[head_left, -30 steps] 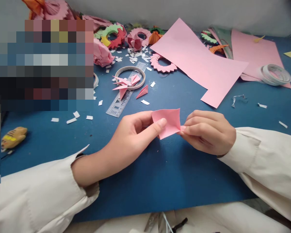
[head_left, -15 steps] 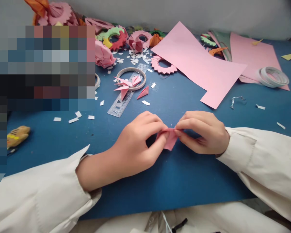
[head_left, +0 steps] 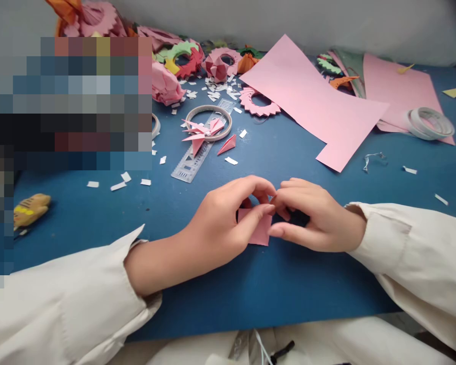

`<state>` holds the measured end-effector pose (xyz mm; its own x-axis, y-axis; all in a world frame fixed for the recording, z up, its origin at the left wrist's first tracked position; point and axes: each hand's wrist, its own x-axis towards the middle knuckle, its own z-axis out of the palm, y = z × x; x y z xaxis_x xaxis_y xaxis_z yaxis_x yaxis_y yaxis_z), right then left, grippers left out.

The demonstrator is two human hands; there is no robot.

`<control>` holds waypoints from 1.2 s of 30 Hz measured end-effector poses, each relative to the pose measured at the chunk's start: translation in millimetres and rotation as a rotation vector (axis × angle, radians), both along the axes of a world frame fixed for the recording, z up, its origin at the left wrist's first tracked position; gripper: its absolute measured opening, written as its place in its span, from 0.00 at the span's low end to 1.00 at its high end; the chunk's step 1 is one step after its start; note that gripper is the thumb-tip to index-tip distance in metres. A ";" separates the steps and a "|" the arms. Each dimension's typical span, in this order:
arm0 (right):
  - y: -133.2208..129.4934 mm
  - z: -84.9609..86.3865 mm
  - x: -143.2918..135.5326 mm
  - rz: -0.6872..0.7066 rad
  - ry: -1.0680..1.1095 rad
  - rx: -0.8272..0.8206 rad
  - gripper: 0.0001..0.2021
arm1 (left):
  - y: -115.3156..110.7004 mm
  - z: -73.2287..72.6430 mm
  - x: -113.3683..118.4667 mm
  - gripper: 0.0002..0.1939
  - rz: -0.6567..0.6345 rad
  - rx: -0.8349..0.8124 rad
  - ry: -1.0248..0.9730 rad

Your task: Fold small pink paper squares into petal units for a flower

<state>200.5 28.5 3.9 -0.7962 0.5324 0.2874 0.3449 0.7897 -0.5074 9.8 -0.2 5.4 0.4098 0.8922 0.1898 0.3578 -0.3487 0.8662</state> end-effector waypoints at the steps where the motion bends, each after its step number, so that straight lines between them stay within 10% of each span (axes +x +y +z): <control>1: -2.6 0.5 -1.3 -0.049 -0.007 -0.039 0.12 | -0.4 -0.9 0.7 0.07 0.012 0.037 -0.009; 12: -11.2 3.6 -4.4 -0.324 0.351 -0.514 0.04 | -0.5 5.4 -0.4 0.08 -0.057 -0.138 -0.035; 23: -12.1 -3.4 3.7 -0.091 0.156 0.112 0.25 | 2.2 11.4 -3.8 0.10 -0.022 -0.206 -0.012; 36: -7.5 0.3 4.0 -0.080 0.182 0.178 0.16 | 1.7 11.0 -4.8 0.14 -0.092 -0.206 0.010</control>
